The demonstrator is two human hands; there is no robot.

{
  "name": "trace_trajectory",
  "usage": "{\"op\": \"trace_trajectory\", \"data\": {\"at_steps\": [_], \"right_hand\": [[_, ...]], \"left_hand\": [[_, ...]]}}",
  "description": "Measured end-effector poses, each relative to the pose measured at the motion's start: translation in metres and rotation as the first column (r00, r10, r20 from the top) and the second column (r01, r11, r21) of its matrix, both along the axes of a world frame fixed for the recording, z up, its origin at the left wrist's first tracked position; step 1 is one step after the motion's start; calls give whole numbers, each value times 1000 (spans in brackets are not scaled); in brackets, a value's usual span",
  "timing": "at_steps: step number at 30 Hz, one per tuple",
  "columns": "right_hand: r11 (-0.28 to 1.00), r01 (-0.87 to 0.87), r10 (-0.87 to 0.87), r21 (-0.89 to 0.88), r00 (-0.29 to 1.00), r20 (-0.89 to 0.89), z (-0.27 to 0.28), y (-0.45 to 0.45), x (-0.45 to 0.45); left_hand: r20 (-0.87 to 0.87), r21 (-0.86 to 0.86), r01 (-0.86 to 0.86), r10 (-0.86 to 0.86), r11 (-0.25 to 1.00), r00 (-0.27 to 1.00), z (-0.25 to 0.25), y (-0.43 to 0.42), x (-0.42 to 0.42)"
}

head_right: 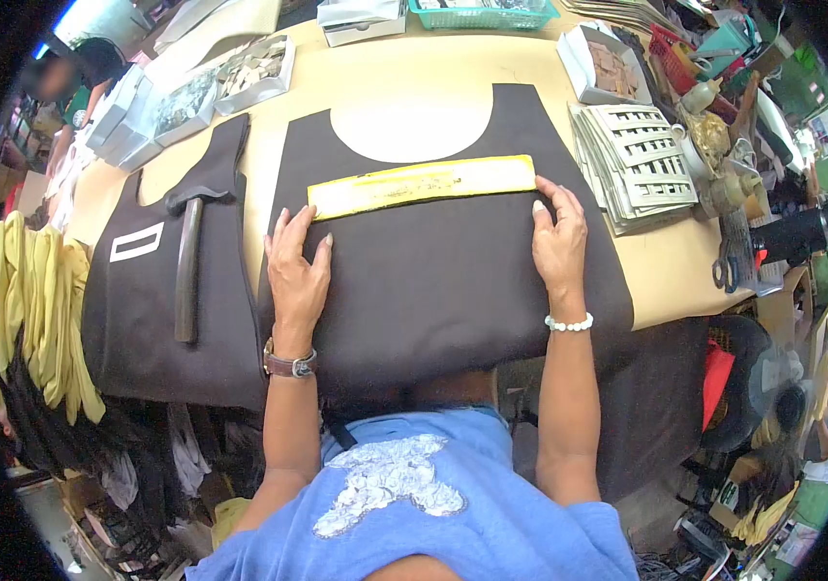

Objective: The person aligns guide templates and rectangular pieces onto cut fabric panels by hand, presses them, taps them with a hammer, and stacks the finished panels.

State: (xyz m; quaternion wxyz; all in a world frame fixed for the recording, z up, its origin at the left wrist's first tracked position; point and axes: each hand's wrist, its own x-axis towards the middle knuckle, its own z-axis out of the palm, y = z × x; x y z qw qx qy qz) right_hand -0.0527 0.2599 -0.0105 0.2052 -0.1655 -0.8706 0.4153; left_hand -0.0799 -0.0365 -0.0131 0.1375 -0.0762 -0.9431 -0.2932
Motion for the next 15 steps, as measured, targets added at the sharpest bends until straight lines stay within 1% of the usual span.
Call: {"op": "trace_trajectory", "data": {"at_steps": [2,8,15], "right_hand": [[998,-28,28,50,1000,-8,-1,2,0],[1000,-16,16,9,1000,-18,0,1,0],[994,-17,13,110,999,35,2,-3,1]], "left_hand": [[4,4,7,-7,1000,1000,0,0,0],[56,32,27,-29,999,998,2,2,1],[95,35,21,-24,999,995,5,4,1]]}}
